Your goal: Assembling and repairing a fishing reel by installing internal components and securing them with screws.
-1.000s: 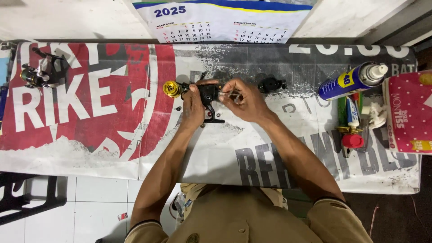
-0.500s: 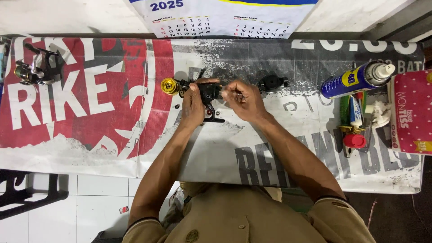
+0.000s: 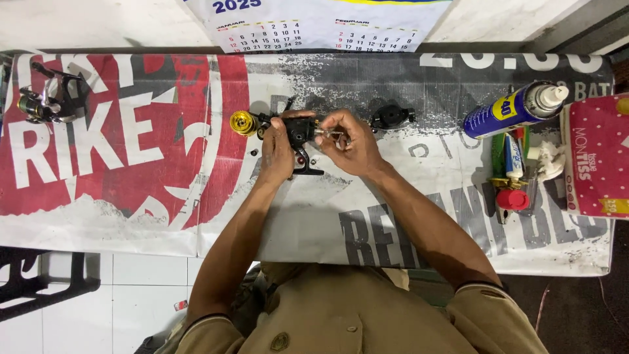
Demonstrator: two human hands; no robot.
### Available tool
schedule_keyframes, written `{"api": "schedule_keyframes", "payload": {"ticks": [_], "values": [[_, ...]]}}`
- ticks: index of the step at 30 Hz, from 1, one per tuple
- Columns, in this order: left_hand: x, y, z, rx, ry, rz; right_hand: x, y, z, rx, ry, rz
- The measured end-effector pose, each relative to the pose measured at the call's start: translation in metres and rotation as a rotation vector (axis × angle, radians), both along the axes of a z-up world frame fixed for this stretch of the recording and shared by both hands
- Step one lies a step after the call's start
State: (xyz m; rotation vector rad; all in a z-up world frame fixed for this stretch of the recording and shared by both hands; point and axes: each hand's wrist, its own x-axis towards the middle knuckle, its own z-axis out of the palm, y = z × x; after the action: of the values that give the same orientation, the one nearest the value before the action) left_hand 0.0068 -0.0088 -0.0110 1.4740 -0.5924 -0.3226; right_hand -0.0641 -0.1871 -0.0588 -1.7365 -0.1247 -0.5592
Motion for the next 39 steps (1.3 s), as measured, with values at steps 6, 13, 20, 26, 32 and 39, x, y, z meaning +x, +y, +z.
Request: {"api": "schedule_keyframes", "payload": {"ticks": [6, 13, 20, 26, 32, 39], "values": [[-0.009, 0.003, 0.007, 0.030, 0.005, -0.004, -0.001, 0.003, -0.004, 0.010, 0.001, 0.011], [-0.008, -0.002, 0.016, -0.062, 0.023, -0.023, 0.002, -0.001, 0.000, 0.005, -0.004, 0.050], [-0.001, 0.001, -0.003, 0.036, -0.026, 0.005, -0.001, 0.002, 0.007, -0.009, -0.025, 0.012], [0.001, 0.023, -0.073, 0.006, 0.000, -0.006, -0.004, 0.003, 0.007, -0.001, -0.025, 0.002], [0.002, -0.004, -0.009, -0.044, -0.017, -0.030, 0.004, 0.002, -0.001, 0.042, -0.040, 0.035], [-0.009, -0.004, 0.050, 0.048, 0.062, -0.020, 0.000, 0.005, 0.013, 0.143, -0.087, 0.059]]}}
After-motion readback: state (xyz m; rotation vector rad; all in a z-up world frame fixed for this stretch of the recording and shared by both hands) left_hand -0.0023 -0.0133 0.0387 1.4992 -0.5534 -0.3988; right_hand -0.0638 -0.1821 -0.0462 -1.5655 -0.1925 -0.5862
